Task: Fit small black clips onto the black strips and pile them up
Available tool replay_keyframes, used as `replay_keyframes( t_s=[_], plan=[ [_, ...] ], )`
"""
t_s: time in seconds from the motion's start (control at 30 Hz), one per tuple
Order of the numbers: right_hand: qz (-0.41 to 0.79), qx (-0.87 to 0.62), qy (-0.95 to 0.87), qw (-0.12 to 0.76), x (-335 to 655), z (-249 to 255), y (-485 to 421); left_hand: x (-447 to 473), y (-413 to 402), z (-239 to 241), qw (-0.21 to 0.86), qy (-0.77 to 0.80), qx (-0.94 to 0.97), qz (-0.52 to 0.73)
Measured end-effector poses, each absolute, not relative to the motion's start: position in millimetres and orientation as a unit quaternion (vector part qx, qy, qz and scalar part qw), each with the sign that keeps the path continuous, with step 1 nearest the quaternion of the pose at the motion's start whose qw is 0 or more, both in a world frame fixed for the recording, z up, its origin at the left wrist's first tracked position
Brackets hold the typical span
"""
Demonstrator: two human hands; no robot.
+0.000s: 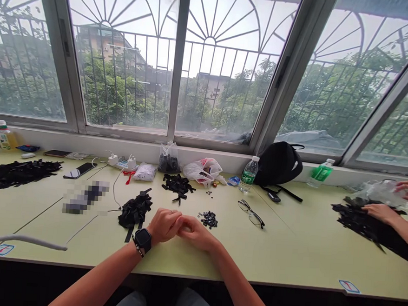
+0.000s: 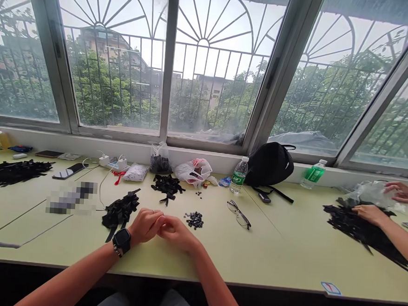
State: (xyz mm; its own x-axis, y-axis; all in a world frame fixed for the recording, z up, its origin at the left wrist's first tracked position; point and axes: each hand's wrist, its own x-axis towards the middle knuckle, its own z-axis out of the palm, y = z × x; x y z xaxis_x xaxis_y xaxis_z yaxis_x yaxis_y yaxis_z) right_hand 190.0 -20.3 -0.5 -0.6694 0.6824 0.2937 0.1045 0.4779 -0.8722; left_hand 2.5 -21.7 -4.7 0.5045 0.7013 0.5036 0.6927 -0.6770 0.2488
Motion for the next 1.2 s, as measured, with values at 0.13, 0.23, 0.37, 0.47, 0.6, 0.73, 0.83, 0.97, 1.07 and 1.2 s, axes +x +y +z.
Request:
replay_keyframes(
  t_s=[0.13,0.23,0.37,0.47,0.6,0.73,0.83,0.97,1.07,1.2],
  plan=[
    [0.495,-0.223,-0.780,0.313,189.0,10.2,-26.0,3.8,-22.2,-4.7,-0.007,0.404,0.865,0.298],
    [0.535,-0.191,-0.774,0.280,189.1,15.8,-30.0,3.0,-22.4,-5.9,-0.020,0.410,0.857,0.311],
    [0.545,-0.199,-0.764,0.283,186.1,14.0,-30.7,1.1,-22.2,-8.2,-0.022,0.411,0.856,0.313],
    [0.518,-0.230,-0.768,0.299,184.2,7.9,-27.7,0.9,-21.7,-9.3,-0.019,0.412,0.861,0.299],
    [0.493,-0.261,-0.783,0.275,184.3,4.0,-26.0,1.8,-22.3,-8.8,-0.009,0.421,0.863,0.277],
    [0.478,-0.271,-0.790,0.272,184.2,2.7,-26.6,2.1,-24.7,-7.3,-0.007,0.418,0.865,0.279],
    [0.473,-0.256,-0.791,0.293,183.7,0.0,-25.9,2.5,-26.2,-6.6,-0.006,0.415,0.864,0.284],
    [0.487,-0.255,-0.788,0.276,183.1,-4.2,-23.0,3.9,-25.8,-7.5,-0.014,0.394,0.867,0.304],
    [0.503,-0.245,-0.782,0.275,182.3,-7.6,-19.9,5.3,-24.4,-9.0,-0.025,0.366,0.870,0.328],
    [0.524,-0.233,-0.767,0.288,181.1,-12.7,-16.6,7.3,-23.1,-8.4,-0.039,0.334,0.872,0.357]
  ],
)
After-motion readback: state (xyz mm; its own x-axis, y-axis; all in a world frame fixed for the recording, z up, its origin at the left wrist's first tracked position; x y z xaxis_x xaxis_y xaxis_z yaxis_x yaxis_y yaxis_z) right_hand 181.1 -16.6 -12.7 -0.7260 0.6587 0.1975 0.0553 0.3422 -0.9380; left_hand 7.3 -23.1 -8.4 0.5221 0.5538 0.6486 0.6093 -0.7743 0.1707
